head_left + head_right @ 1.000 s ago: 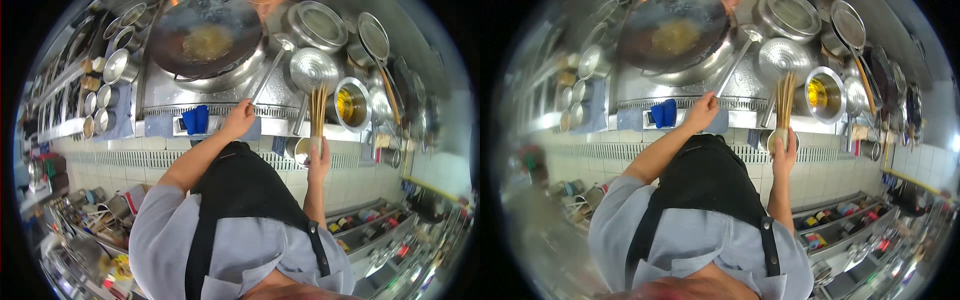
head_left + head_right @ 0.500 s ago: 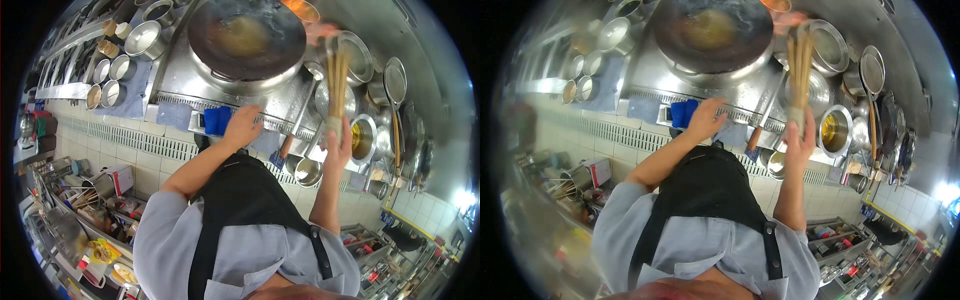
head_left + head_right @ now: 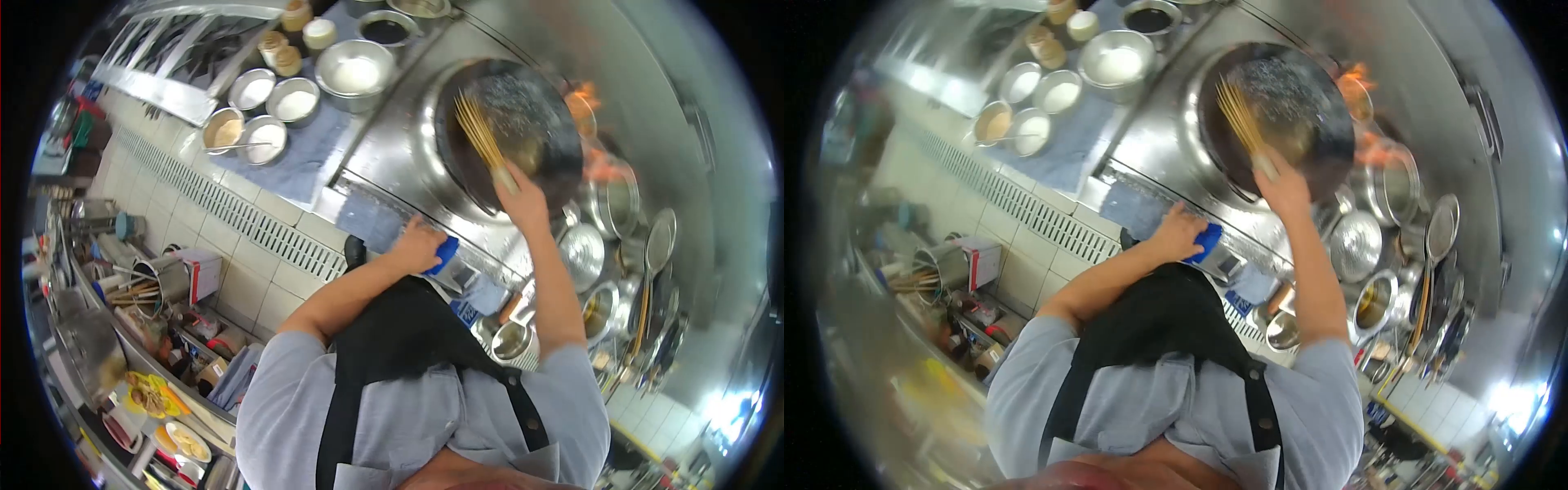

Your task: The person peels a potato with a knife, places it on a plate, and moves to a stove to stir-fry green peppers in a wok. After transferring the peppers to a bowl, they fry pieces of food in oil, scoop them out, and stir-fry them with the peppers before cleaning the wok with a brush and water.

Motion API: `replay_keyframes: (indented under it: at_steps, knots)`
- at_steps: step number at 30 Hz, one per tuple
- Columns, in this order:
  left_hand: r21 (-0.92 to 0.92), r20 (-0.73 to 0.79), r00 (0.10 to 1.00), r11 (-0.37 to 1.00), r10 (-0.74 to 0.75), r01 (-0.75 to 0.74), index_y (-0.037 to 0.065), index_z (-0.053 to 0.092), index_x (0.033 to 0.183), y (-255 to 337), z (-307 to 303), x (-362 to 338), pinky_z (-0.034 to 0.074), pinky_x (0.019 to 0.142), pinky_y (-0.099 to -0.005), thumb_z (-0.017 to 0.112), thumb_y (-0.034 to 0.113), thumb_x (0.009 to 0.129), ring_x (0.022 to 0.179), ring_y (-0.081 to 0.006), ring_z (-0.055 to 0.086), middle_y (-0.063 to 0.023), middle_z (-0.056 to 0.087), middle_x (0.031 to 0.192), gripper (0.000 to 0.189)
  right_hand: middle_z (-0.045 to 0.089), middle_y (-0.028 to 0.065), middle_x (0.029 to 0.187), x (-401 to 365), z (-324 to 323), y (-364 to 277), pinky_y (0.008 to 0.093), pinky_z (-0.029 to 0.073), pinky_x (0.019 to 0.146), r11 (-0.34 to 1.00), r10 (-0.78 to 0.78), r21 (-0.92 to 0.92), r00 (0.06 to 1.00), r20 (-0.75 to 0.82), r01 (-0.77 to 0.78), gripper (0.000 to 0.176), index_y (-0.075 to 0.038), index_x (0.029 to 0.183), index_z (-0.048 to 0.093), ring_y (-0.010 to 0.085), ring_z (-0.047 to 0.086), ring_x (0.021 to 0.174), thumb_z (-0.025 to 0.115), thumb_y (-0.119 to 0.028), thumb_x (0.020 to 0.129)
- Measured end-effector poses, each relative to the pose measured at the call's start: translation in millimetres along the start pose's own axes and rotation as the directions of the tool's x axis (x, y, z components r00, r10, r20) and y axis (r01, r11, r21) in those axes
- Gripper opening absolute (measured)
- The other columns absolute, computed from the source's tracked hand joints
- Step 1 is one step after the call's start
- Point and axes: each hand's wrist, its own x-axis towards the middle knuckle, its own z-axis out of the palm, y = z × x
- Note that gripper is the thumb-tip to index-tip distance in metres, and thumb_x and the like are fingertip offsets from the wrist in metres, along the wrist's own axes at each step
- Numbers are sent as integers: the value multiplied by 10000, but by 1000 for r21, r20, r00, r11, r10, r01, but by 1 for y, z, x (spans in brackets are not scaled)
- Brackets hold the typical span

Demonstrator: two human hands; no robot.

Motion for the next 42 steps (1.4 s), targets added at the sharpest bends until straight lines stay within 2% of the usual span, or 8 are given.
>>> replay_keyframes:
  at_steps: [6,12,18,23,25,29,36,42]
  knots:
    - [-681,141,983,709,-121,185,88,667,1165,-18,-111,-21,511,1006,-433,853,281,780,1029,-228,672,-86,706,1049,469,706,231,1176,20,-58,91,462,530,951,944,222,-221,966,-131,-247,572,-199,1370,646,412,669,1122,651,-498,882]
    - [-932,263,951,-299,-162,207,86,616,1287,-31,-145,-33,578,897,-343,763,300,906,1043,-210,689,-113,678,1194,462,690,246,1182,60,32,25,500,515,962,993,114,-12,971,-210,-119,586,-222,1406,606,436,654,1117,643,-477,879]
    - [-896,240,923,-435,-301,91,-19,504,1408,-38,-139,-89,562,962,-400,690,208,930,1092,-276,683,-177,649,1259,560,711,221,1161,5,-22,49,446,530,964,982,2,-187,1000,-26,-7,586,-223,1402,621,400,673,1105,696,-427,857]
    - [-916,270,870,-388,-413,101,-87,470,1397,-38,-117,-108,545,1002,-491,692,224,923,1127,-354,670,-233,637,1270,609,704,241,1150,53,-19,92,454,534,938,982,188,24,937,-295,-189,592,-184,1388,619,404,675,1082,674,-443,858]
    - [-944,206,907,-319,-368,85,-86,438,1412,-18,-130,-98,557,980,-512,692,212,928,1110,-391,669,-255,634,1254,623,688,250,1182,60,-1,41,464,522,977,937,332,-37,919,-214,-347,615,-242,1432,579,409,656,1130,645,-442,855]
    - [-962,180,924,-257,-337,93,-59,411,1432,-3,-139,-78,567,961,-526,693,188,931,1082,-412,673,-268,617,1239,626,722,178,1162,17,-5,-3,471,528,976,975,146,-175,988,46,-136,646,-325,1497,496,373,678,1104,620,-469,879]
    - [-966,159,908,-252,-388,62,45,432,1468,13,-145,-72,502,1040,-383,655,133,943,1240,-224,564,-109,554,1366,577,714,211,1154,44,-40,103,448,537,940,980,193,2,962,-192,-197,622,-232,1426,595,371,687,1086,672,-466,854]
    - [-968,251,885,-117,-393,222,-16,530,1368,21,-125,-61,569,892,-347,705,122,942,993,-183,680,-117,661,1183,481,710,224,1152,51,29,17,447,534,943,991,45,129,996,-74,-35,650,-243,1454,563,409,680,1077,680,-462,853]
